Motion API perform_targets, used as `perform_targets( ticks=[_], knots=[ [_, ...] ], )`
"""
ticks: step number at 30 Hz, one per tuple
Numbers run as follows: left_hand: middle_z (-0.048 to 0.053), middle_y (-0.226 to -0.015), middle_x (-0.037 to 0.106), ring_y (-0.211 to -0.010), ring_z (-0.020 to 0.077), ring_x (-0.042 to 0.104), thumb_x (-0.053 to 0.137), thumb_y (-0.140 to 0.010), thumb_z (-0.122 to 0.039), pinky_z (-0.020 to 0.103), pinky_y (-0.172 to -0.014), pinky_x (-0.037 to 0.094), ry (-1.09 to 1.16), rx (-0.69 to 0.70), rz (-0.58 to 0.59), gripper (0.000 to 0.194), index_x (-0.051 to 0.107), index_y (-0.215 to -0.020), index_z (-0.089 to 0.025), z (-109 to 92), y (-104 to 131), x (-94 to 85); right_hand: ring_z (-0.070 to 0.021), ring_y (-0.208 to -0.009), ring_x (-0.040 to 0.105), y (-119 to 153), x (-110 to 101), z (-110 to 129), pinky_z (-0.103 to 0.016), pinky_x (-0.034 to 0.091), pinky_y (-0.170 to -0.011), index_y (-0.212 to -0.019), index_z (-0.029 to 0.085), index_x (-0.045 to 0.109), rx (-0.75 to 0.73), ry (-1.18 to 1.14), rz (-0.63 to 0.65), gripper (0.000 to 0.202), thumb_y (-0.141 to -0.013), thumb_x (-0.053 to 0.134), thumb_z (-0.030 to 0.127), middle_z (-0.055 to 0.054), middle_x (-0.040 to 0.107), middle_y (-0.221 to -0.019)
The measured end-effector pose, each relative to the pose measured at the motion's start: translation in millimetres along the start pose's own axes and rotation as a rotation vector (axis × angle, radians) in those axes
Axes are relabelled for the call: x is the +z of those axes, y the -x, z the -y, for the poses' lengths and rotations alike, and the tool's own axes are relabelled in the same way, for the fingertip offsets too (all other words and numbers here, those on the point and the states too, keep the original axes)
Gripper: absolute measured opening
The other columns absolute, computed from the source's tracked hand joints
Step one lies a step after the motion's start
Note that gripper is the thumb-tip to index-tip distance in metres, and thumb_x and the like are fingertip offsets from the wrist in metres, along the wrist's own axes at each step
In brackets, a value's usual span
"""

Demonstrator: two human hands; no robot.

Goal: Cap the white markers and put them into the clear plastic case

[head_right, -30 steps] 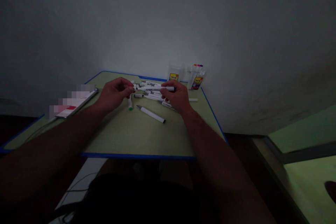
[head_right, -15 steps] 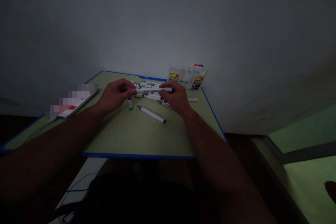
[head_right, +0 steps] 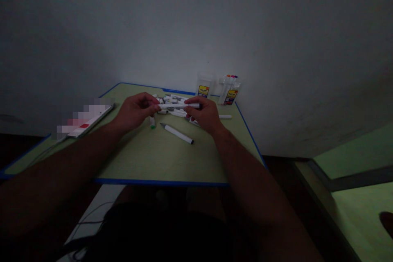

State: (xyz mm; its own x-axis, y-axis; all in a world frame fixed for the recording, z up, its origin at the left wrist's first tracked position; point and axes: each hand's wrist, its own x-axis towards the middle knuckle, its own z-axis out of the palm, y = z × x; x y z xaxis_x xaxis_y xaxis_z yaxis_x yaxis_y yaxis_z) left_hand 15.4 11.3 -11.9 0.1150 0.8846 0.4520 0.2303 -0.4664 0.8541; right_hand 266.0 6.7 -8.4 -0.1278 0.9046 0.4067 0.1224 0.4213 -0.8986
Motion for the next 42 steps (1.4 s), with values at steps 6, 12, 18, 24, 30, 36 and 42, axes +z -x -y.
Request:
perform_targets(
  ticks=[6, 12, 18, 24, 30, 36, 42],
  knots=[
    [-0.001, -0.067, 0.066, -0.059, 0.0114, 0.058, 0.081, -0.072, -0.026, 0.026, -0.055, 0.046, 0.02, 0.009, -0.002, 0.018, 0.069, -0.082, -0.017, 2, -1, -0.2, -0.0111, -0.051, 0.062, 0, 0, 1, -0.025, 0.053, -0.049, -0.092, 0.02, 0.076, 0.002, -0.011, 0.01, 0.027, -0.071, 0.082, 0.035, 0.001, 0.07, -0.064],
    [0.0, -0.067, 0.066, -0.058, 0.011, 0.057, 0.08, -0.073, -0.023, 0.027, -0.055, 0.045, -0.002, 0.02, -0.004, 0.015, 0.069, -0.083, -0.018, 4, -1, -0.9, -0.0111, -0.051, 0.062, 0, -1, 1, -0.025, 0.052, -0.048, -0.095, 0.019, 0.077, 0.013, 0.018, 0.011, 0.028, -0.072, 0.082, 0.036, 0.001, 0.07, -0.065],
    [0.0, -0.069, 0.066, -0.06, 0.0122, 0.058, 0.081, -0.074, -0.025, 0.028, -0.057, 0.047, 0.0, 0.005, 0.005, 0.017, 0.069, -0.084, -0.018, 6, -2, -1.5, -0.0109, -0.05, 0.062, 0, 0, 1, -0.024, 0.051, -0.048, -0.094, 0.019, 0.076, 0.0, -0.01, 0.021, 0.027, -0.072, 0.082, 0.033, 0.001, 0.07, -0.063],
    [0.001, -0.071, 0.066, -0.062, 0.0126, 0.057, 0.082, -0.072, -0.03, 0.028, -0.058, 0.046, 0.012, 0.001, 0.008, 0.022, 0.068, -0.084, -0.018, 7, -2, -1.2, -0.0103, -0.05, 0.062, 0, -1, 1, -0.024, 0.052, -0.049, -0.096, 0.018, 0.076, 0.003, -0.002, 0.031, 0.029, -0.072, 0.082, 0.034, 0.001, 0.07, -0.063],
    [0.002, -0.074, 0.067, -0.065, 0.0142, 0.057, 0.082, -0.069, -0.032, 0.029, -0.06, 0.046, -0.02, -0.002, 0.006, 0.025, 0.07, -0.085, -0.018, 10, -3, -2.1, -0.0128, -0.056, 0.068, 1, 1, 2, -0.023, 0.052, -0.049, -0.1, 0.018, 0.072, 0.017, -0.043, 0.041, 0.035, -0.072, 0.083, 0.036, 0.0, 0.073, -0.069],
    [0.003, -0.081, 0.071, -0.073, 0.0168, 0.061, 0.081, -0.069, -0.029, 0.031, -0.068, 0.049, -0.096, 0.005, 0.032, 0.024, 0.074, -0.089, -0.018, 11, -2, -2.2, -0.0152, -0.063, 0.072, 2, 2, 7, -0.023, 0.054, -0.05, -0.095, 0.02, 0.068, 0.025, -0.072, 0.057, 0.038, -0.069, 0.087, 0.041, 0.001, 0.073, -0.07],
    [0.004, -0.085, 0.074, -0.075, 0.0171, 0.062, 0.078, -0.072, -0.024, 0.032, -0.072, 0.048, -0.178, 0.018, 0.058, 0.019, 0.076, -0.09, -0.018, 9, -2, -1.4, -0.0122, -0.058, 0.066, 7, 8, 13, -0.025, 0.056, -0.053, -0.095, 0.022, 0.072, -0.007, -0.075, 0.138, 0.038, -0.065, 0.09, 0.037, 0.003, 0.071, -0.069]
  ],
)
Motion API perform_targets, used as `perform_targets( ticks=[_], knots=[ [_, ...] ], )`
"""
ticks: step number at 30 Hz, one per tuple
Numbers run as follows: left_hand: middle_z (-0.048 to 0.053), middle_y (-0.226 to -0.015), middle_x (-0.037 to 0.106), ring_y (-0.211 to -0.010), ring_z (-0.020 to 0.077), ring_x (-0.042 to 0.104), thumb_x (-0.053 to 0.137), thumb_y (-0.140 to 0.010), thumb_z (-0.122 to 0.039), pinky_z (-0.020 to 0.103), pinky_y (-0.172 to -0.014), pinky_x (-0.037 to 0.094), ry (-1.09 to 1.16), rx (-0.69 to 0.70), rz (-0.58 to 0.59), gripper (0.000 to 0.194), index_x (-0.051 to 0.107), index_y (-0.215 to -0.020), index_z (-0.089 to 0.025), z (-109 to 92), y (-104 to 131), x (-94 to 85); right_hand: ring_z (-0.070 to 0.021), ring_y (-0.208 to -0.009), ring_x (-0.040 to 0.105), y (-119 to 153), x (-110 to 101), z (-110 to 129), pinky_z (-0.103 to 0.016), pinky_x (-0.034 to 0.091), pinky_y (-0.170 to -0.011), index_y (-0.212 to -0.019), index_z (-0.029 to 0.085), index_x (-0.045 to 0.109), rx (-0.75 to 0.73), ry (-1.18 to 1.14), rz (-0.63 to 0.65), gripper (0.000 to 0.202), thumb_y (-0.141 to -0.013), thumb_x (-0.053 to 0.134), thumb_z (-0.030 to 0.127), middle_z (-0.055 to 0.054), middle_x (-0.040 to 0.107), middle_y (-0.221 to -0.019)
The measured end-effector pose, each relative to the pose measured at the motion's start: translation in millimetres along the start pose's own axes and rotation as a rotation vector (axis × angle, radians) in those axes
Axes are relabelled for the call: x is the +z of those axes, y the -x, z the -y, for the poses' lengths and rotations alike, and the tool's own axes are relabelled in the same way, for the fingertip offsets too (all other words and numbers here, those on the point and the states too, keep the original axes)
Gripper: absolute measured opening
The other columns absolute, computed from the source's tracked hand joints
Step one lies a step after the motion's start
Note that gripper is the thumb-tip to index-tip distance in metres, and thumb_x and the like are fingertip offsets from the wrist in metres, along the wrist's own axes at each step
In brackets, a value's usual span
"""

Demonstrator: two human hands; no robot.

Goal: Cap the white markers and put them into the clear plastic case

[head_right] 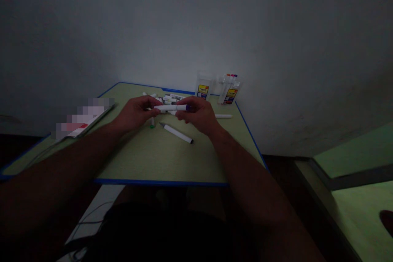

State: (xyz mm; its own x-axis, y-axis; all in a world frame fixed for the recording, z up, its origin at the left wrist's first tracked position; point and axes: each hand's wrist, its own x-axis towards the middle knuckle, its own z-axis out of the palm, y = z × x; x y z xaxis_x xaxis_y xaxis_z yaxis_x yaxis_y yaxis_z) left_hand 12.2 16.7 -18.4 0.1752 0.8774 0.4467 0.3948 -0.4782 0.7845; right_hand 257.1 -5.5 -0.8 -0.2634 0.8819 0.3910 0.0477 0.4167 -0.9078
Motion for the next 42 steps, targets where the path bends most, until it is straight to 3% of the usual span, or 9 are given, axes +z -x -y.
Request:
perform_targets(
  ticks=[7, 15, 18, 21, 24, 28, 38, 42],
  knots=[
    [0.004, -0.086, 0.074, -0.075, 0.0177, 0.063, 0.078, -0.073, -0.025, 0.033, -0.073, 0.05, -0.01, -0.007, 0.028, 0.02, 0.076, -0.092, -0.019, 3, 1, 0.6, -0.009, -0.054, 0.058, 1, 2, -1, -0.024, 0.052, -0.051, -0.094, 0.023, 0.075, -0.013, 0.034, 0.017, 0.036, -0.063, 0.091, 0.034, 0.004, 0.067, -0.069],
    [0.004, -0.086, 0.075, -0.074, 0.0175, 0.063, 0.078, -0.069, -0.024, 0.033, -0.072, 0.051, -0.003, -0.009, -0.011, 0.021, 0.076, -0.09, -0.019, 2, 0, 0.1, -0.012, -0.057, 0.062, -1, -3, -4, -0.026, 0.053, -0.054, -0.097, 0.022, 0.075, -0.009, 0.069, -0.019, 0.033, -0.069, 0.085, 0.035, 0.002, 0.07, -0.067],
    [0.003, -0.082, 0.073, -0.071, 0.0163, 0.06, 0.081, -0.067, -0.024, 0.032, -0.069, 0.05, 0.013, -0.017, -0.059, 0.024, 0.076, -0.089, -0.018, -1, 0, -0.2, -0.0122, -0.056, 0.06, -5, -12, -11, -0.028, 0.052, -0.055, -0.097, 0.021, 0.077, 0.015, 0.207, -0.112, 0.03, -0.071, 0.082, 0.033, 0.001, 0.07, -0.068],
    [0.002, -0.079, 0.07, -0.07, 0.0154, 0.059, 0.083, -0.064, -0.026, 0.031, -0.067, 0.049, 0.107, -0.013, -0.085, 0.027, 0.073, -0.088, -0.018, -5, 0, 0.9, -0.0154, -0.068, 0.065, -8, -19, -18, -0.032, 0.054, -0.067, -0.091, 0.022, 0.079, -0.027, 0.436, -0.17, 0.021, -0.07, 0.081, 0.027, -0.001, 0.075, -0.08],
    [0.001, -0.075, 0.066, -0.067, 0.0143, 0.057, 0.085, -0.063, -0.028, 0.029, -0.065, 0.048, 0.161, -0.003, -0.098, 0.029, 0.071, -0.086, -0.018, -10, 2, 3.2, -0.0191, -0.081, 0.068, -8, -18, -23, -0.037, 0.054, -0.082, -0.089, 0.024, 0.08, -0.065, 0.609, -0.132, 0.015, -0.075, 0.078, 0.023, -0.002, 0.078, -0.091],
    [-0.001, -0.069, 0.062, -0.06, 0.0117, 0.05, 0.085, -0.063, -0.03, 0.027, -0.057, 0.04, 0.143, 0.038, -0.13, 0.028, 0.071, -0.084, -0.018, -18, 6, 6.5, -0.0197, -0.081, 0.068, -5, -14, -25, -0.038, 0.052, -0.085, -0.094, 0.024, 0.08, -0.069, 0.726, -0.032, 0.013, -0.082, 0.073, 0.024, -0.002, 0.078, -0.09],
    [0.001, -0.073, 0.064, -0.066, 0.014, 0.053, 0.083, -0.064, -0.031, 0.028, -0.059, 0.043, 0.177, 0.012, -0.1, 0.026, 0.071, -0.084, -0.02, -19, 7, 10.9, -0.0194, -0.08, 0.065, -4, -15, -27, -0.038, 0.051, -0.082, -0.095, 0.025, 0.079, -0.09, 0.747, 0.006, 0.013, -0.085, 0.072, 0.025, -0.002, 0.077, -0.089],
    [0.001, -0.074, 0.066, -0.066, 0.0141, 0.054, 0.084, -0.065, -0.031, 0.029, -0.061, 0.044, 0.138, 0.007, -0.134, 0.027, 0.072, -0.086, -0.019, -15, 4, 8.4, -0.0184, -0.077, 0.065, -4, -15, -26, -0.035, 0.051, -0.077, -0.092, 0.023, 0.077, -0.111, 0.659, -0.052, 0.011, -0.083, 0.071, 0.025, -0.003, 0.076, -0.089]
  ],
)
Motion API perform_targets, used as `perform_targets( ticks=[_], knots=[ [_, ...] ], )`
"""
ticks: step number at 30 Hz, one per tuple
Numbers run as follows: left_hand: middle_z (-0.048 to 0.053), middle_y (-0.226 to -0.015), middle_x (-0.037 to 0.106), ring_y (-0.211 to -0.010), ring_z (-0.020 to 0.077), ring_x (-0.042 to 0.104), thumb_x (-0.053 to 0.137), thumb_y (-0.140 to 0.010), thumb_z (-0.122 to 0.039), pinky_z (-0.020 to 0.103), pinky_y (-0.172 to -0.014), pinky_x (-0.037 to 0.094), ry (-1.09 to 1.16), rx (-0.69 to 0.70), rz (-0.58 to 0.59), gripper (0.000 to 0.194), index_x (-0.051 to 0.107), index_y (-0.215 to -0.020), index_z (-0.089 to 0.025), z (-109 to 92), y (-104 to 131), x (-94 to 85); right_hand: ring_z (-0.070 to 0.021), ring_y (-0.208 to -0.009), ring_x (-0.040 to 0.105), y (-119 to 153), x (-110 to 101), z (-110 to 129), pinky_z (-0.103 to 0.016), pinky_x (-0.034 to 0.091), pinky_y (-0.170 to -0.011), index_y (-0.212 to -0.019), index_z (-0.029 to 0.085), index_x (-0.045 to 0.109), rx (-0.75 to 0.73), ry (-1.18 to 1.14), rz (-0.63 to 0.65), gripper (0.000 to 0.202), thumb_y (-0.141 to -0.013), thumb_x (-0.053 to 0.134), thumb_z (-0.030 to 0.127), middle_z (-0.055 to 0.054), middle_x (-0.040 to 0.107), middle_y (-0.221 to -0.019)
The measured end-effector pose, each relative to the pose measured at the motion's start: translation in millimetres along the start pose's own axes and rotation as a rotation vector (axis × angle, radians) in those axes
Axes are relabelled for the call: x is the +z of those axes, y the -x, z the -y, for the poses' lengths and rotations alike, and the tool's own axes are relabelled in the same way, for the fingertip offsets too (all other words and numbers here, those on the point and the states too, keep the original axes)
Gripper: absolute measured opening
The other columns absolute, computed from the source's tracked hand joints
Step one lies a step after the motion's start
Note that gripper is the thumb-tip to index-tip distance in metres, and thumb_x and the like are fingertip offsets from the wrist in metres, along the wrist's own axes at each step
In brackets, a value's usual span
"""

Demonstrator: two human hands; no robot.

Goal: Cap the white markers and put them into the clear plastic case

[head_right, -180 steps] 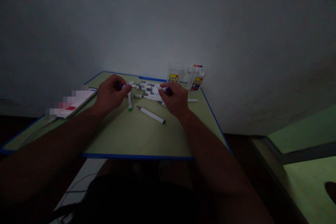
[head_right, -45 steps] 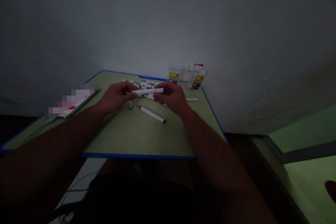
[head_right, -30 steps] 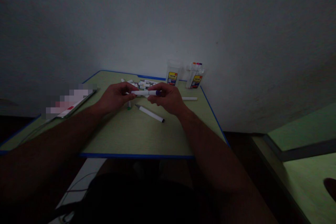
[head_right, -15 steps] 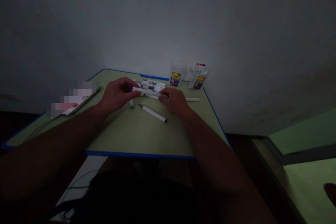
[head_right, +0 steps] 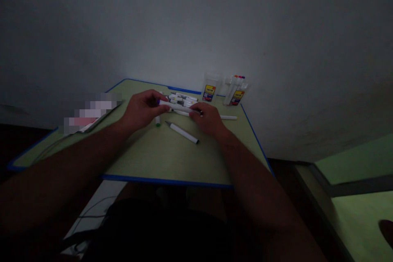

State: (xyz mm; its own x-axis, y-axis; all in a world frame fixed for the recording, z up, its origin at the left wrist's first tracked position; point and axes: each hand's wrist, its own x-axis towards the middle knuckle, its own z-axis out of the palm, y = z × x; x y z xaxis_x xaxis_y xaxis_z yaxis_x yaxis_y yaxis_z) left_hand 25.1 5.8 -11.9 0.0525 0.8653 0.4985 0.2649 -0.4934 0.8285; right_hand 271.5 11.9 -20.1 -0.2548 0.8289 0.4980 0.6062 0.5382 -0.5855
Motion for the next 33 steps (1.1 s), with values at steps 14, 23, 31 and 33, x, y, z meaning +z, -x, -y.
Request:
perform_targets(
  ticks=[14, 23, 31, 33],
  knots=[
    [0.0, -0.07, 0.067, -0.061, 0.0135, 0.055, 0.085, -0.068, -0.027, 0.029, -0.061, 0.042, -0.05, -0.024, 0.057, 0.018, 0.076, -0.081, -0.018, 13, -2, -3.5, -0.0107, -0.051, 0.057, 1, -4, 10, -0.024, 0.044, -0.051, -0.096, 0.021, 0.063, 0.078, -0.282, -0.01, 0.02, -0.087, 0.066, 0.038, 0.004, 0.064, -0.062],
    [0.002, -0.075, 0.07, -0.07, 0.0164, 0.061, 0.087, -0.065, -0.029, 0.032, -0.067, 0.05, 0.024, -0.016, 0.025, 0.024, 0.071, -0.079, -0.018, 12, -1, -1.1, -0.0101, -0.05, 0.057, 1, -8, 16, -0.024, 0.045, -0.051, -0.094, 0.021, 0.063, 0.063, -0.288, -0.022, 0.019, -0.087, 0.067, 0.038, 0.005, 0.063, -0.06],
    [0.001, -0.08, 0.072, -0.071, 0.0159, 0.061, 0.078, -0.071, -0.019, 0.032, -0.07, 0.049, -0.071, -0.028, 0.055, 0.016, 0.073, -0.086, -0.018, 11, -1, 2.2, -0.0111, -0.056, 0.055, 4, -1, 33, -0.025, 0.044, -0.051, -0.096, 0.019, 0.076, 0.056, -0.354, -0.098, 0.033, -0.073, 0.084, 0.042, 0.001, 0.066, -0.067],
    [0.001, -0.081, 0.072, -0.07, 0.0156, 0.06, 0.078, -0.072, -0.018, 0.032, -0.07, 0.049, -0.072, -0.022, 0.067, 0.016, 0.073, -0.086, -0.018, 13, -2, 2.6, -0.0108, -0.058, 0.054, 6, 2, 38, -0.025, 0.044, -0.053, -0.097, 0.02, 0.078, 0.011, -0.337, -0.1, 0.032, -0.073, 0.084, 0.04, 0.001, 0.068, -0.07]
  ],
)
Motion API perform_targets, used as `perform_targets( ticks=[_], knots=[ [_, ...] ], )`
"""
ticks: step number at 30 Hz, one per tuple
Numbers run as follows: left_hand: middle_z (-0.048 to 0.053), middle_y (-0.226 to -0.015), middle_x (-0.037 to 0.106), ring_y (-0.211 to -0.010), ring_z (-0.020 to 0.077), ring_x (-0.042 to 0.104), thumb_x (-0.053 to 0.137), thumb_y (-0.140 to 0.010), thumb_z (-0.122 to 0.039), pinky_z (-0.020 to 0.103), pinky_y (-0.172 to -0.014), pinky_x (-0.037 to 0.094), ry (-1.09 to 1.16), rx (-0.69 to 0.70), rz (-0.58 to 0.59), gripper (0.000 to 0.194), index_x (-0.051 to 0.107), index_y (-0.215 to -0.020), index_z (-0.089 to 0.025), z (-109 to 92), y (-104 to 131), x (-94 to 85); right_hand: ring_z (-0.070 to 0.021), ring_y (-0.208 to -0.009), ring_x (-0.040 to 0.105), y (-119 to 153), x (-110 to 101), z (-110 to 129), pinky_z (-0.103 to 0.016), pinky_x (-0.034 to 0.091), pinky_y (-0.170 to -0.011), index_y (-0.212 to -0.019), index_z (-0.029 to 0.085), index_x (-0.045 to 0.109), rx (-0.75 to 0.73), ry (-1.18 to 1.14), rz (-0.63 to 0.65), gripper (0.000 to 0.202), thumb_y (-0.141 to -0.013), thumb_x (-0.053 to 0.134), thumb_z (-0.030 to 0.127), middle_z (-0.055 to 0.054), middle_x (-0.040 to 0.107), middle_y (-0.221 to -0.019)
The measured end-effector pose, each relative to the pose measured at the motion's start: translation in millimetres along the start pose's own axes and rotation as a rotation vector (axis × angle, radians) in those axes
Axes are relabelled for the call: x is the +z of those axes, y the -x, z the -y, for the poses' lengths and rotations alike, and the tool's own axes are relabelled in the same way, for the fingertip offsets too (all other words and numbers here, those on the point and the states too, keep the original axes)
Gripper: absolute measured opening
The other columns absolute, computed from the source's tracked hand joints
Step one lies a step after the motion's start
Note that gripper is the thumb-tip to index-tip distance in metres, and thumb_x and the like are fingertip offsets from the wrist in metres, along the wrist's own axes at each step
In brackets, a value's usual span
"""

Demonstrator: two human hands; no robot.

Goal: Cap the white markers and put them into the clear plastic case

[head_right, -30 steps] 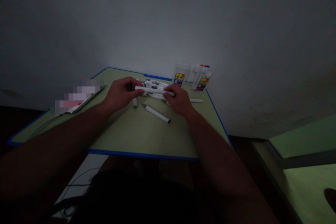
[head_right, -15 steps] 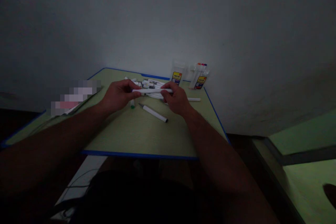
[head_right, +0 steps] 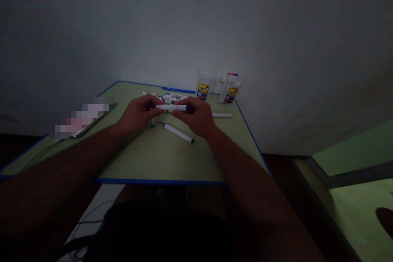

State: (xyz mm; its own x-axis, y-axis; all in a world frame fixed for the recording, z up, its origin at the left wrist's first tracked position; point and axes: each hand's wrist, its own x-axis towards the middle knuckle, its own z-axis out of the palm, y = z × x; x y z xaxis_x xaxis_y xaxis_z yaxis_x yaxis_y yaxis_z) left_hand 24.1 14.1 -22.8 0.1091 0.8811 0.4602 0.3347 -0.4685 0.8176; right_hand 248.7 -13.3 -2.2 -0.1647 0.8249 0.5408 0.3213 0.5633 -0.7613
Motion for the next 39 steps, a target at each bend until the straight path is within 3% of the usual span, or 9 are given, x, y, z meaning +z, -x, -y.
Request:
perform_targets(
  ticks=[4, 12, 19, 26, 31, 39],
  knots=[
    [0.002, -0.082, 0.073, -0.072, 0.0165, 0.062, 0.077, -0.072, -0.019, 0.033, -0.071, 0.05, 0.014, 0.003, 0.012, 0.018, 0.073, -0.09, -0.019, 6, 0, 0.6, -0.0107, -0.062, 0.055, 2, 3, 3, -0.026, 0.046, -0.058, -0.094, 0.021, 0.079, -0.064, 0.048, -0.008, 0.026, -0.073, 0.084, 0.035, 0.0, 0.072, -0.079],
    [0.003, -0.089, 0.074, -0.079, 0.0193, 0.065, 0.076, -0.074, -0.023, 0.034, -0.074, 0.051, -0.008, 0.029, 0.033, 0.02, 0.073, -0.093, -0.019, 12, 0, 0.5, -0.0108, -0.061, 0.054, 1, 2, 0, -0.026, 0.044, -0.057, -0.095, 0.02, 0.079, -0.078, 0.038, -0.006, 0.026, -0.074, 0.084, 0.034, 0.001, 0.07, -0.075],
    [0.003, -0.087, 0.075, -0.077, 0.0185, 0.065, 0.076, -0.071, -0.02, 0.033, -0.075, 0.052, -0.057, -0.002, -0.008, 0.017, 0.072, -0.088, -0.019, 0, 1, -1.2, -0.0115, -0.062, 0.057, 0, 1, 1, -0.026, 0.046, -0.057, -0.094, 0.02, 0.078, -0.008, 0.01, -0.015, 0.027, -0.073, 0.084, 0.036, 0.0, 0.072, -0.077],
    [0.003, -0.083, 0.074, -0.074, 0.0173, 0.065, 0.082, -0.067, -0.022, 0.032, -0.073, 0.054, 0.016, -0.011, -0.107, 0.022, 0.072, -0.086, -0.019, -11, 3, -0.6, -0.0133, -0.061, 0.061, -10, -15, -22, -0.027, 0.048, -0.059, -0.09, 0.018, 0.078, 0.131, 0.021, 0.014, 0.025, -0.071, 0.081, 0.034, -0.001, 0.072, -0.073],
    [0.002, -0.08, 0.071, -0.07, 0.0162, 0.064, 0.084, -0.068, -0.026, 0.032, -0.069, 0.053, 0.075, 0.022, -0.122, 0.024, 0.073, -0.088, -0.018, -23, 9, 3.2, -0.0137, -0.069, 0.061, -11, -17, -32, -0.028, 0.047, -0.066, -0.087, 0.019, 0.079, 0.103, 0.145, 0.105, 0.019, -0.073, 0.079, 0.032, -0.001, 0.075, -0.079],
    [0.001, -0.076, 0.068, -0.068, 0.0158, 0.06, 0.083, -0.068, -0.027, 0.03, -0.064, 0.05, 0.102, 0.053, -0.085, 0.023, 0.073, -0.087, -0.019, -29, 12, 4.8, -0.0137, -0.069, 0.06, -10, -13, -32, -0.028, 0.047, -0.066, -0.091, 0.019, 0.079, 0.098, 0.124, 0.149, 0.02, -0.076, 0.077, 0.032, -0.002, 0.076, -0.083]
  ],
)
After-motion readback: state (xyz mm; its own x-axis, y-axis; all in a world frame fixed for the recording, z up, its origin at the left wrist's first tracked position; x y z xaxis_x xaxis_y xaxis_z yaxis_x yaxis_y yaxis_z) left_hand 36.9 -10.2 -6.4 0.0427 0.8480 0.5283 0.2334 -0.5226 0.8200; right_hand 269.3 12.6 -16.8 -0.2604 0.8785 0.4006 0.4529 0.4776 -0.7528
